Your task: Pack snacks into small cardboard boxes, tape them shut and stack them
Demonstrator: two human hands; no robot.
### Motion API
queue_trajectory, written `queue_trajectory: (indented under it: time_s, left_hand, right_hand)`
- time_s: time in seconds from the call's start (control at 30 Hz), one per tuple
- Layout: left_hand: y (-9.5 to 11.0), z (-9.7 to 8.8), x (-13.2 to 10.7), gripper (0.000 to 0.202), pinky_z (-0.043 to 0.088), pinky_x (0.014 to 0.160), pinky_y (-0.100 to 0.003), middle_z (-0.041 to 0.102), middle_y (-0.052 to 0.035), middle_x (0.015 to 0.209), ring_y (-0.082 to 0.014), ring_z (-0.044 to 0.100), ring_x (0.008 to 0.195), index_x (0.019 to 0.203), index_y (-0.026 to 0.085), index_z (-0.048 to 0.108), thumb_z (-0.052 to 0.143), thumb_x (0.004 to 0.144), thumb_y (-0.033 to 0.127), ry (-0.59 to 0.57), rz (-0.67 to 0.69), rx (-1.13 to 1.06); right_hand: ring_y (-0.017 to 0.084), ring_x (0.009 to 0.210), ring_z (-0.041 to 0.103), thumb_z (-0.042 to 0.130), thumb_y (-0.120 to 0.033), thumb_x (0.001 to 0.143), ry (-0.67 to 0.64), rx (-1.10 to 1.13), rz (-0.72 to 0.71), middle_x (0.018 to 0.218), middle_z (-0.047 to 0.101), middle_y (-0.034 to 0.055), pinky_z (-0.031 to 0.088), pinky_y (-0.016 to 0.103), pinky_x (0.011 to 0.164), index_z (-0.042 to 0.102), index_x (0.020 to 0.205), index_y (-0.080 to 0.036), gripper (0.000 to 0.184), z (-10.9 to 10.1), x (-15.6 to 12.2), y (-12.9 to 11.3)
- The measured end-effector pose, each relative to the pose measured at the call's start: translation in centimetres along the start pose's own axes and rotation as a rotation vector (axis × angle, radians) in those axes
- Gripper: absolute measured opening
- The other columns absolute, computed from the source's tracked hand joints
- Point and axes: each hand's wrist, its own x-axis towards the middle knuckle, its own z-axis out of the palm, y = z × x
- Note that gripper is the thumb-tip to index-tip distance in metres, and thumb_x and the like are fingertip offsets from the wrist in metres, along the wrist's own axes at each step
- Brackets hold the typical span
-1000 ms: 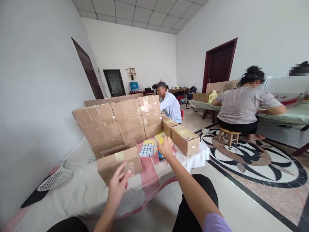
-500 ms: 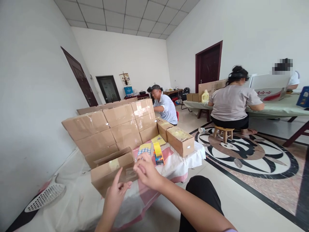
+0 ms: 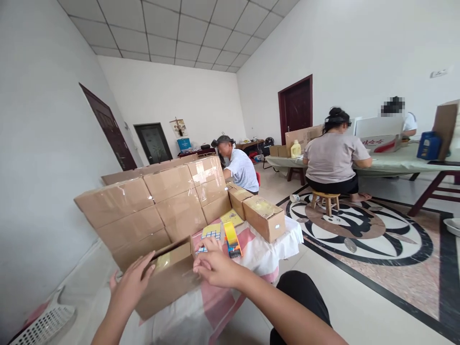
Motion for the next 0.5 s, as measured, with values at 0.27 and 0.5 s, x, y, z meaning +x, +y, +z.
queue_trajectory:
  time_s: [0.27,0.5]
  left_hand:
    - [0.3,0.7,-2.3,0.053,0.019,0.121,-0.068,0.055,-0.0102,0.153,-0.0335,0.049,0.142,0.142,0.024,0.059,0.044,0.096,0.046,-0.090,0.095,0.047]
    - [-0.2,2.3,-2.1,0.056,0.033,0.117,-0.063,0.054,-0.0125,0.153,-0.0345,0.046,0.144,0.145,0.021,0.058,0.045,0.095,0.043,-0.073,0.132,0.150]
  right_hand:
    - [0.018,0.078,0.060,0.058,-0.053,0.084,0.059,0.591,0.353,0.086,0.065,0.0040,0.050,0.033,0.077,0.064,0.074,-0.021,0.034,2.3,6.9,4.3]
    - [0.020,0.071,0.057,0.071,-0.025,0.064,-0.019,0.131,0.506,0.049,0.050,-0.0023,0.048,0.031,0.071,0.059,0.048,-0.020,0.021,5.4,14.3,8.2]
